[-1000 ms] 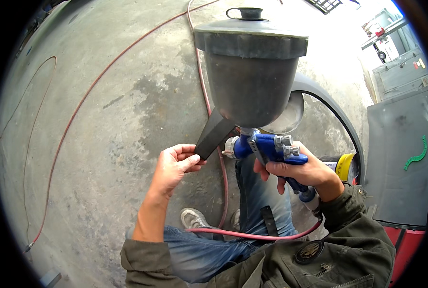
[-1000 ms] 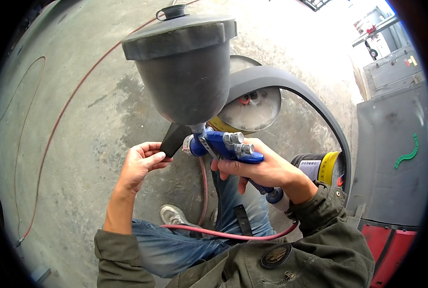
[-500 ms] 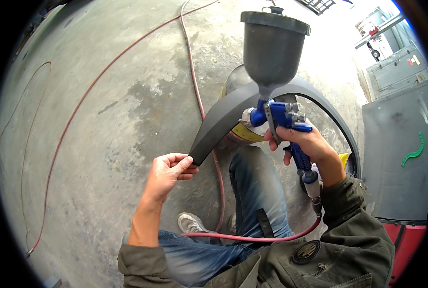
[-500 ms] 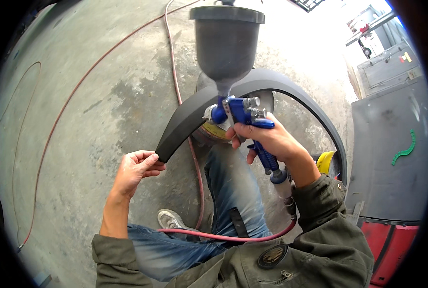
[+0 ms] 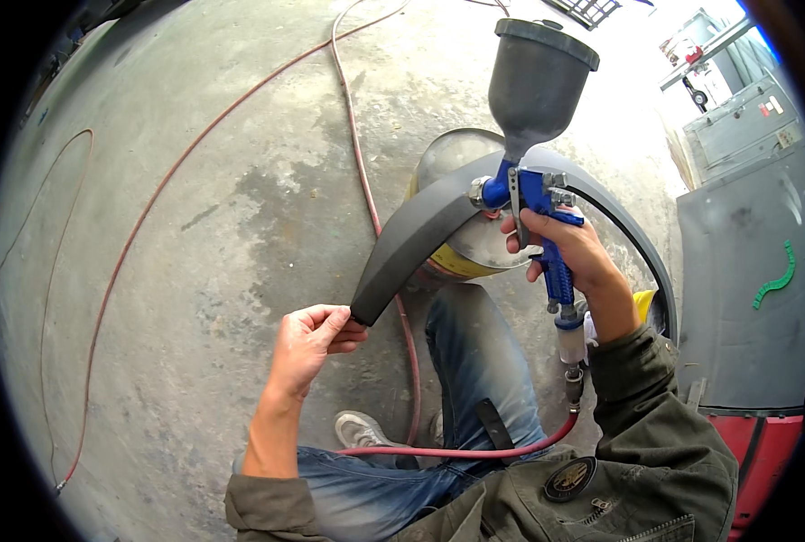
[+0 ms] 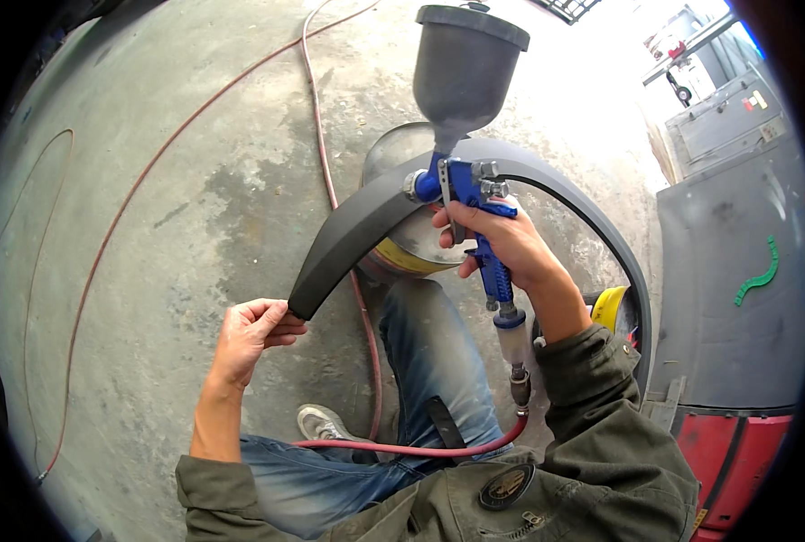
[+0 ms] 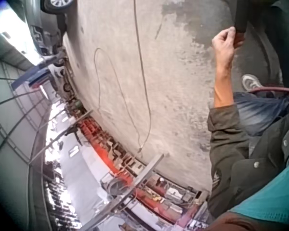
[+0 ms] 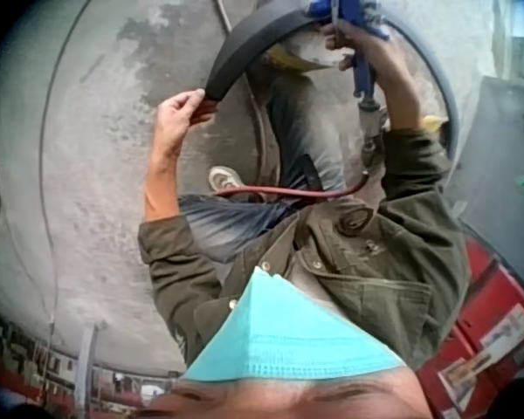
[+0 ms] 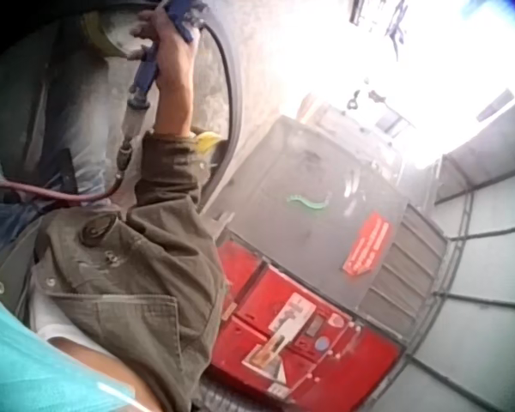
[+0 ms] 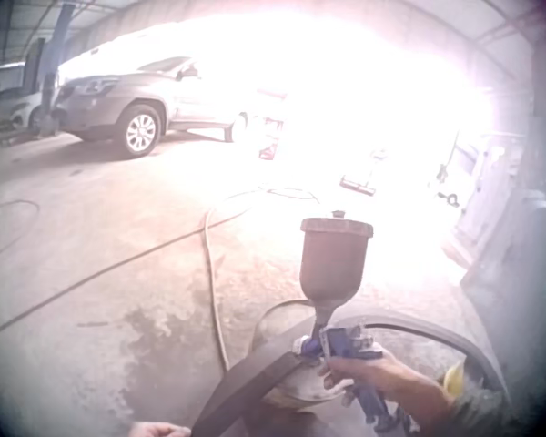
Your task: The person uses a spray gun to apply a dark coating to a curved car part, then sands the surface with a sanding block. The person handles the spray gun, the car part, and the sanding block.
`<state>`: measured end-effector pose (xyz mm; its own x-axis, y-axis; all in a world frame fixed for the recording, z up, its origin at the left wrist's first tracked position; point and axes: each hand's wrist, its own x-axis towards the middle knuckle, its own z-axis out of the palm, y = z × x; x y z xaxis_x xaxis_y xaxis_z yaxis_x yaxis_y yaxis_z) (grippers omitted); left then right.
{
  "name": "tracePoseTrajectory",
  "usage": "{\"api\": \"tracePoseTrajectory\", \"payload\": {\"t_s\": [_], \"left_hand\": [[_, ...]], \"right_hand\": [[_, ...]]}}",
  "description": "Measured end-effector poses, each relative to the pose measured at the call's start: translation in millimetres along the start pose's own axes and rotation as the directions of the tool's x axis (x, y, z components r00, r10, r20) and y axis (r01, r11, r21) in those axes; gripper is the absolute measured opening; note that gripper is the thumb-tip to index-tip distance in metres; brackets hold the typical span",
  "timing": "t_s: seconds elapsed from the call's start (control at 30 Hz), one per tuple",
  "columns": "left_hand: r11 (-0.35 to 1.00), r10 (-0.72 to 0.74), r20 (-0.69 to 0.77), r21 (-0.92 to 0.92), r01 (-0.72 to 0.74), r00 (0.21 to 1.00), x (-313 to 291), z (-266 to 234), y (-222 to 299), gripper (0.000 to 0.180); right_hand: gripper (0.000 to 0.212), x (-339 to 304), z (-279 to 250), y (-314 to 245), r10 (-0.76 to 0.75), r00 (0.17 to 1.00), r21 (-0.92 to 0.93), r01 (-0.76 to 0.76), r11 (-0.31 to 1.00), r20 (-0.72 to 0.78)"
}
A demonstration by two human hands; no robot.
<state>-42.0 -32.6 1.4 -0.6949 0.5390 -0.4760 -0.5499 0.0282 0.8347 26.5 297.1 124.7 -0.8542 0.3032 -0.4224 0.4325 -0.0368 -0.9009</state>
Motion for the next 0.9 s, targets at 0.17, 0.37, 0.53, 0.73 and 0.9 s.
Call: {"api": "tracePoseTrajectory", "payload": {"t_s": [0.17,0.37,0.53,0.73,0.9], "left_hand": [[1.000,0.003,0.012,0.021,-0.003,1.000,1,2,4,0.027],[1.000,0.012,0.019,0.027,-0.013,1.000,1,1,3,0.028],[1.000,-0.010,0.020,0.000,0.010,1.000,2,2,5,0.026],[1.000,-0.021,0.033,0.001,0.021,0.999,2,0,6,0.028],[1.000,-0.026,0.037,-0.007,0.026,0.999,5,-2,3,0.027]], "right_hand": [[0.031,-8,15,3,0.003,0.993,0.004,-0.003,1.000,0.114],[0.031,-15,29,-2,0.025,0.983,-0.020,-0.021,1.000,0.180],[0.032,-23,39,1,0.068,0.963,-0.050,-0.057,0.997,0.260],[0.031,-39,57,16,0.121,0.894,-0.088,-0.092,0.992,0.430],[0.032,-46,68,20,0.154,0.838,-0.106,-0.116,0.988,0.523]]}}
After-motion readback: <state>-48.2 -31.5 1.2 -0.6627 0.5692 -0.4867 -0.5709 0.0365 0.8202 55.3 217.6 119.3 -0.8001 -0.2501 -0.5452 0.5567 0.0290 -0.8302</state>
